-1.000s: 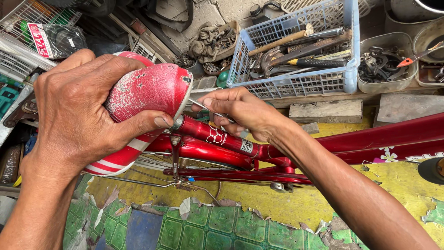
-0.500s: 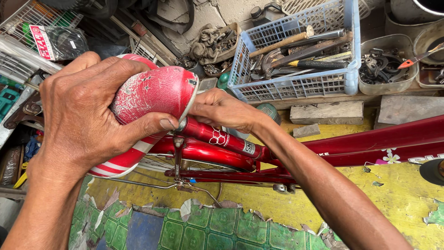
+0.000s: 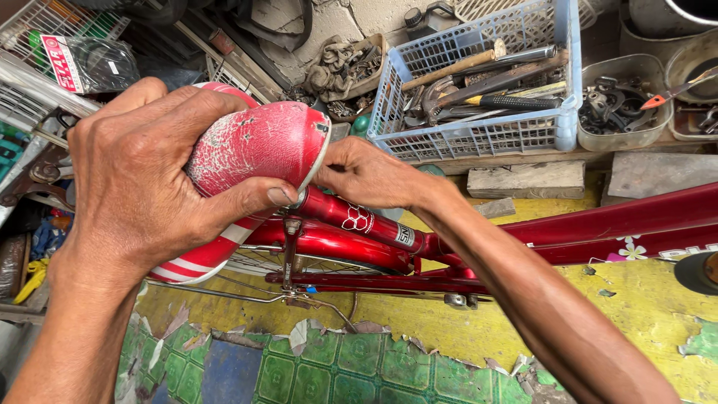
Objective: The person removes a red and white bicycle seat from a blue bicycle using a wrench, then carries it to a red bicycle and installs it by tightening the seat post clamp. The person uses a wrench to secure the seat on the red bicycle.
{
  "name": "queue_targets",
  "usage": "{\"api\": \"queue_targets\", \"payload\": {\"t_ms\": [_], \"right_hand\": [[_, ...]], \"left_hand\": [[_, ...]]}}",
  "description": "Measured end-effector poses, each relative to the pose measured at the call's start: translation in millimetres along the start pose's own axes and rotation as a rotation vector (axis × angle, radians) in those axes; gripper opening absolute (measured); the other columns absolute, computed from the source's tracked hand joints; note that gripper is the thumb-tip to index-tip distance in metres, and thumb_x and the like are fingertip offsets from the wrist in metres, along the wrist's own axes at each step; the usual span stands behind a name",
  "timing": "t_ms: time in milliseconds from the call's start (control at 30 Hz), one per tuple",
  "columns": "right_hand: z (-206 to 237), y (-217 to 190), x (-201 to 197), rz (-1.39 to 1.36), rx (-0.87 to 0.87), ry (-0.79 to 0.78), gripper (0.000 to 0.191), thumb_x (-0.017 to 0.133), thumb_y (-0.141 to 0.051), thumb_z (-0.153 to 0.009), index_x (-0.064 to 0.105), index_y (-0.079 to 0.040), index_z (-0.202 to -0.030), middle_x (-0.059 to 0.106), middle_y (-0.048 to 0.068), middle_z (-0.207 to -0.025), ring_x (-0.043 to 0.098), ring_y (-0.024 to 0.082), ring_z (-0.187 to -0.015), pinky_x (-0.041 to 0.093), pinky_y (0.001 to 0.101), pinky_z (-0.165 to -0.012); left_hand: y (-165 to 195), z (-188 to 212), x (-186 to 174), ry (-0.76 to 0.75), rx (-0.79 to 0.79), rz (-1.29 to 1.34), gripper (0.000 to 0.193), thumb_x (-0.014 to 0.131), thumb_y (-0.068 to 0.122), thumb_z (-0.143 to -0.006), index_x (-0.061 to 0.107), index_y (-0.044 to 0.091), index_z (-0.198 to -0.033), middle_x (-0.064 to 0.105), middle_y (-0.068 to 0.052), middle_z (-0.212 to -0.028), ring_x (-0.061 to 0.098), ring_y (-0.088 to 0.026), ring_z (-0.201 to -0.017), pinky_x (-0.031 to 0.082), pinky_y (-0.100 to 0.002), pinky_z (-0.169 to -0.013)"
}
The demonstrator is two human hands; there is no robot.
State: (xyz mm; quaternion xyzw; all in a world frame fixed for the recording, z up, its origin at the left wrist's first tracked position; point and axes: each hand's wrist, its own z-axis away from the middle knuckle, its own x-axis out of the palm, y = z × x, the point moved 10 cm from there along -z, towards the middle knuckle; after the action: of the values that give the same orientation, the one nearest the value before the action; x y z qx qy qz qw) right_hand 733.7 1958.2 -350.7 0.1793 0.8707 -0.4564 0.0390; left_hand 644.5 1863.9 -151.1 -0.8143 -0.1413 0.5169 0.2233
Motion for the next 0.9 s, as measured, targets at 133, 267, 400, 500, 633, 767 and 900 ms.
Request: {"api": "queue_targets", "payload": {"t_ms": [133, 267, 400, 500, 633, 767, 900], "right_hand": [[3, -22, -6, -0.012, -0.183, 0.072, 0.028, 0.054, -0.025, -0.105, 0.07, -0.004, -0.117, 0.075, 0.007, -0.084, 0.061, 0.008, -0.073, 0.056, 0.0327, -0.07], [12, -14, -7, 0.122, -0.042, 0.132, 0.029, 0.056, -0.024, -0.107, 0.067, 0.0, -0.095, 0.056, 0.009, -0.064, 0.047, 0.011, -0.06, 0.045, 0.0365, -0.057], [11, -32, -11, 0.164, -0.026, 0.09, 0.029, 0.054, -0.022, -0.106, 0.065, 0.0, -0.09, 0.052, 0.012, -0.059, 0.046, 0.015, -0.054, 0.043, 0.0377, -0.052], [13, -51, -23, 0.503, 0.049, -0.021, 0.024, 0.048, -0.017, -0.107, 0.063, -0.001, -0.095, 0.056, 0.016, -0.057, 0.055, 0.022, -0.049, 0.048, 0.0397, -0.051], [32, -119, -10, 1.129, -0.578, -0.221, 0.011, 0.054, -0.008, -0.092, 0.061, 0.0, -0.092, 0.065, 0.018, -0.083, 0.067, 0.034, -0.07, 0.052, 0.0475, -0.054], [33, -120, -33, 0.652, -0.175, 0.135, 0.019, 0.057, -0.015, -0.099, 0.069, 0.0, -0.101, 0.066, 0.023, -0.073, 0.066, 0.043, -0.063, 0.055, 0.0499, -0.061], [34, -101, -35, 0.636, 0.016, 0.177, 0.024, 0.059, -0.021, -0.104, 0.072, -0.002, -0.096, 0.067, 0.025, -0.071, 0.066, 0.044, -0.066, 0.054, 0.0523, -0.065]], "left_hand": [[0, -1, -2, 0.01, -0.01, 0.014, 0.07, 0.082, 0.067, -0.071, 0.076, 0.004, -0.1, 0.072, -0.01, -0.083, 0.057, -0.026, -0.066, 0.048, -0.04, -0.059], [0, 1, -3, 0.005, -0.006, 0.006, 0.068, 0.082, 0.066, -0.072, 0.077, 0.004, -0.099, 0.072, -0.01, -0.083, 0.057, -0.027, -0.066, 0.048, -0.041, -0.059], [-3, 3, -2, 0.016, -0.001, 0.009, 0.068, 0.082, 0.067, -0.072, 0.077, 0.004, -0.097, 0.071, -0.01, -0.079, 0.057, -0.027, -0.065, 0.047, -0.04, -0.057], [-8, 5, 2, 0.007, -0.019, -0.029, 0.07, 0.079, 0.07, -0.071, 0.078, 0.005, -0.095, 0.068, -0.009, -0.073, 0.057, -0.026, -0.064, 0.046, -0.04, -0.057], [-3, 10, 1, 0.05, 0.067, -0.041, 0.072, 0.079, 0.073, -0.081, 0.077, 0.003, -0.101, 0.071, -0.011, -0.085, 0.058, -0.026, -0.07, 0.048, -0.04, -0.064], [-5, 14, 2, 0.053, 0.076, -0.052, 0.069, 0.074, 0.073, -0.083, 0.079, 0.006, -0.098, 0.067, -0.008, -0.075, 0.055, -0.023, -0.064, 0.046, -0.039, -0.061], [-6, 12, 2, 0.044, 0.05, -0.079, 0.071, 0.075, 0.074, -0.08, 0.081, 0.006, -0.099, 0.063, -0.008, -0.067, 0.055, -0.024, -0.062, 0.046, -0.039, -0.059]]}}
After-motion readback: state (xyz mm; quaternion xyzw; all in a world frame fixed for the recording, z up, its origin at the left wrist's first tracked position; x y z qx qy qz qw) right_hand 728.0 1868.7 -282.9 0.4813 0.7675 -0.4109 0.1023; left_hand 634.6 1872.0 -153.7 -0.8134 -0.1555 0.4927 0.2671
